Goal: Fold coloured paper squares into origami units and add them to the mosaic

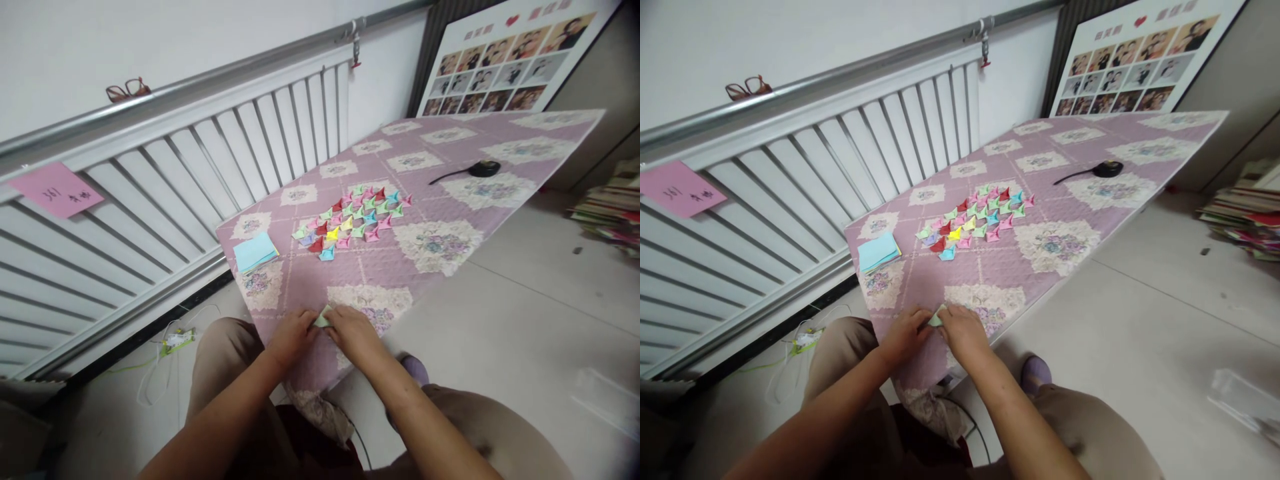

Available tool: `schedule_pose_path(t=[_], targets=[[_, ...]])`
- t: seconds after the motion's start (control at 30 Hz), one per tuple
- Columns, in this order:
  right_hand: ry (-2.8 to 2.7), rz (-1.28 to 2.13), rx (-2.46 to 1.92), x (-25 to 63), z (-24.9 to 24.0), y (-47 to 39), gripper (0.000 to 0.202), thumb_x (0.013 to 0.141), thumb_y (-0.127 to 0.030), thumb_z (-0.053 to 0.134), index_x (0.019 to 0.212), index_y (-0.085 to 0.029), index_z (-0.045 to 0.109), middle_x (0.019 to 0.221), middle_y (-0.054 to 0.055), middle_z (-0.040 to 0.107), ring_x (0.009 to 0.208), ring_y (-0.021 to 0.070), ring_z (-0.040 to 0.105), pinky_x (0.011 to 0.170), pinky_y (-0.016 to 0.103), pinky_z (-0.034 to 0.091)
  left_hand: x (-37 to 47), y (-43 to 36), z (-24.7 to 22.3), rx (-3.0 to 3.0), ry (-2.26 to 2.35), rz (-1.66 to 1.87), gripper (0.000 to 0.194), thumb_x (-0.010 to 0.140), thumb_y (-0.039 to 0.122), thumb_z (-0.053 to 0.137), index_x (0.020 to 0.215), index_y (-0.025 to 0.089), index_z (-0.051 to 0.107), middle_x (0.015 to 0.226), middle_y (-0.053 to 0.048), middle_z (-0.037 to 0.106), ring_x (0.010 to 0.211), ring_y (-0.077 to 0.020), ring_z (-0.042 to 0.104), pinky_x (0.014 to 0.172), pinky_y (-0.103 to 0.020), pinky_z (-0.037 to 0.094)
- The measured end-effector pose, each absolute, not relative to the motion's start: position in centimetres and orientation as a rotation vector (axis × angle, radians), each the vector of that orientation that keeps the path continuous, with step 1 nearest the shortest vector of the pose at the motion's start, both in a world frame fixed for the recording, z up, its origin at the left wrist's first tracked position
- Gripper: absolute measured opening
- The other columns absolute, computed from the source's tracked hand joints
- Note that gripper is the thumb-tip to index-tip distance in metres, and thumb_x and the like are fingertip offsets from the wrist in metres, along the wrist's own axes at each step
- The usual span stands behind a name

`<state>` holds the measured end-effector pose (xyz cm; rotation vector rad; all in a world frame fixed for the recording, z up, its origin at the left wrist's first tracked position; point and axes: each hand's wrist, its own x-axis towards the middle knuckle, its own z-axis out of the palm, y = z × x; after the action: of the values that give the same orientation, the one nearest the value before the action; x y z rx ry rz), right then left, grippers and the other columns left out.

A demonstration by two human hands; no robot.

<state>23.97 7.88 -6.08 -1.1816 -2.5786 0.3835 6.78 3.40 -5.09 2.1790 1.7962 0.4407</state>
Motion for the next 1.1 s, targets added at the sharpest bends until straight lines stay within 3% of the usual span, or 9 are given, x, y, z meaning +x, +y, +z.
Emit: schedule_pose_path(t=[0.23, 0.4, 1.1], targets=[[-2.609, 0.378, -1.172, 23.8, -6.4, 8.6, 0.009, 0.085, -0.024, 0.057, 0.088, -0.021, 0.065, 0.093, 0.006, 0.061, 0.089, 0.0197, 0.055, 0.073, 0.028, 0.038, 6.7, 3.6, -4.9, 2.189, 1.819, 0.370, 0.020, 0.086, 0.024, 0.053, 0.104, 0.021, 0.062, 0.103, -0.004, 0.060, 0.097, -0.0186, 0.056, 0.086, -0.031, 0.045], [-2.598, 0.343, -1.144, 23.7, -6.4, 9.0, 0.010, 0.086, -0.023, 0.056, 0.082, -0.020, 0.065, 0.086, 0.005, 0.060, 0.085, 0.0184, 0.056, 0.070, 0.027, 0.039, 6.5, 3.8, -5.1, 2.270, 1.790, 0.348, 0.016, 0.087, 0.022, 0.051, 0.094, 0.019, 0.065, 0.097, -0.005, 0.061, 0.092, -0.0180, 0.057, 0.082, -0.031, 0.046], [-2.601, 0.362, -1.082, 23.9, -6.0, 9.3, 0.014, 0.086, -0.020, 0.053, 0.078, -0.021, 0.065, 0.084, 0.005, 0.062, 0.082, 0.0180, 0.056, 0.069, 0.027, 0.038, 6.5, 3.8, -6.1, 2.315, 1.830, 0.528, 0.021, 0.091, 0.023, 0.048, 0.085, 0.019, 0.068, 0.090, -0.005, 0.063, 0.087, -0.0164, 0.058, 0.080, -0.028, 0.046]])
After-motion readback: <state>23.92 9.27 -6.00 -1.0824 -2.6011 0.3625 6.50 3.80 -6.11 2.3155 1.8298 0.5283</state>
